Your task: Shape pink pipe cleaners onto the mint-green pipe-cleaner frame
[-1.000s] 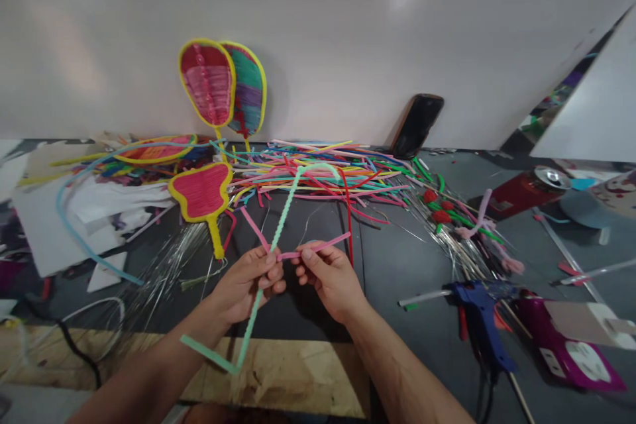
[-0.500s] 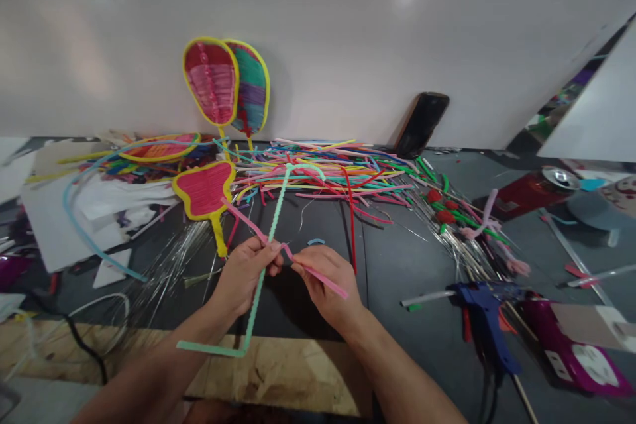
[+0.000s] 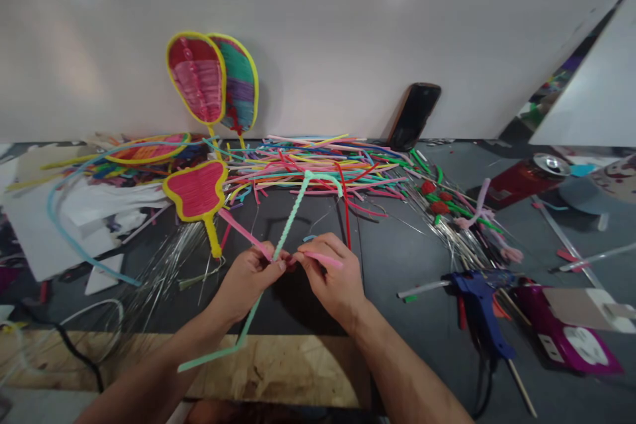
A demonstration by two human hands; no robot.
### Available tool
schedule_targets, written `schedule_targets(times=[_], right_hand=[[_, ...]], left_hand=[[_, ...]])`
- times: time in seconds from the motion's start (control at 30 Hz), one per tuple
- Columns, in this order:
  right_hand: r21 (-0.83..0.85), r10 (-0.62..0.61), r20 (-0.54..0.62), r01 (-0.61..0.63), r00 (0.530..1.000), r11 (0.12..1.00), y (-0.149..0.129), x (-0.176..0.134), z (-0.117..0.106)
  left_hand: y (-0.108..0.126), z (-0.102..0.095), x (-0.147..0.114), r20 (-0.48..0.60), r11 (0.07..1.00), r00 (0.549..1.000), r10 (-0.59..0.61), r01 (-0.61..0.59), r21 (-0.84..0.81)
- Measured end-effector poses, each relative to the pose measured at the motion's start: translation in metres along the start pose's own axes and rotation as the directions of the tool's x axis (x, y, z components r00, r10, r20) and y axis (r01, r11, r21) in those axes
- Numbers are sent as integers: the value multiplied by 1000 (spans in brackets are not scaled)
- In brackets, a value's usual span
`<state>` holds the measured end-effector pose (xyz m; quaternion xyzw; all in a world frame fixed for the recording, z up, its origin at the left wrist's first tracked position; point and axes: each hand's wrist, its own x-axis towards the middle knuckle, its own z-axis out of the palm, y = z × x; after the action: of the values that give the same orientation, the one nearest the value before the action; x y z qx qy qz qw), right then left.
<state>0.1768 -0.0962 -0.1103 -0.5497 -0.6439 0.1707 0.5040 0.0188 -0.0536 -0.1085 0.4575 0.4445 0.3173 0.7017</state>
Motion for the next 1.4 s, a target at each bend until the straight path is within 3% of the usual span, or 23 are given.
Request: schedule_targets(times=[0.17, 0.27, 0.33, 0.4, 0.5, 0.6, 0.73, 0.87, 0.97, 1.17, 1.4], right_hand=[[-73, 41, -41, -44, 998, 996, -1, 1, -1], [-101, 61, -48, -66, 997, 993, 1, -1, 0], [-95, 135, -75, -142, 988, 985, 2, -1, 0], [-5, 266, -138, -270, 954, 963, 3, -1, 0], [298, 447, -161, -388, 880, 872, 4, 2, -1], [525, 533, 9, -458, 846, 718, 4, 5, 0], [625, 537, 373, -632, 757, 457, 3, 3, 7], [671, 502, 479, -669, 720, 319, 3, -2, 14], [697, 522, 454, -653, 722, 296, 4, -3, 15], [698, 555, 389, -628, 735, 342, 7, 0, 12], [674, 501, 433, -638, 750, 372, 10, -4, 16]], left_hand=[[4, 5, -4, 53, 984, 998, 42, -51, 169], [4, 7, -5, 94, 993, 995, 30, -40, 107], [3, 7, -5, 83, 1000, 996, -25, 25, 1], [2, 6, -4, 48, 986, 994, -102, 107, -128], [3, 3, -1, 31, 945, 983, -179, 181, -271], [6, 0, 1, 34, 910, 977, -211, 209, -357], [8, 1, 0, 66, 906, 979, -194, 205, -370], [3, 3, -1, 157, 949, 978, -136, 175, -264], [-1, 1, -1, 170, 964, 975, -144, 177, -201], [1, -3, -2, 194, 981, 973, -129, 154, -121], [1, 1, -2, 194, 980, 976, -100, 130, -149]])
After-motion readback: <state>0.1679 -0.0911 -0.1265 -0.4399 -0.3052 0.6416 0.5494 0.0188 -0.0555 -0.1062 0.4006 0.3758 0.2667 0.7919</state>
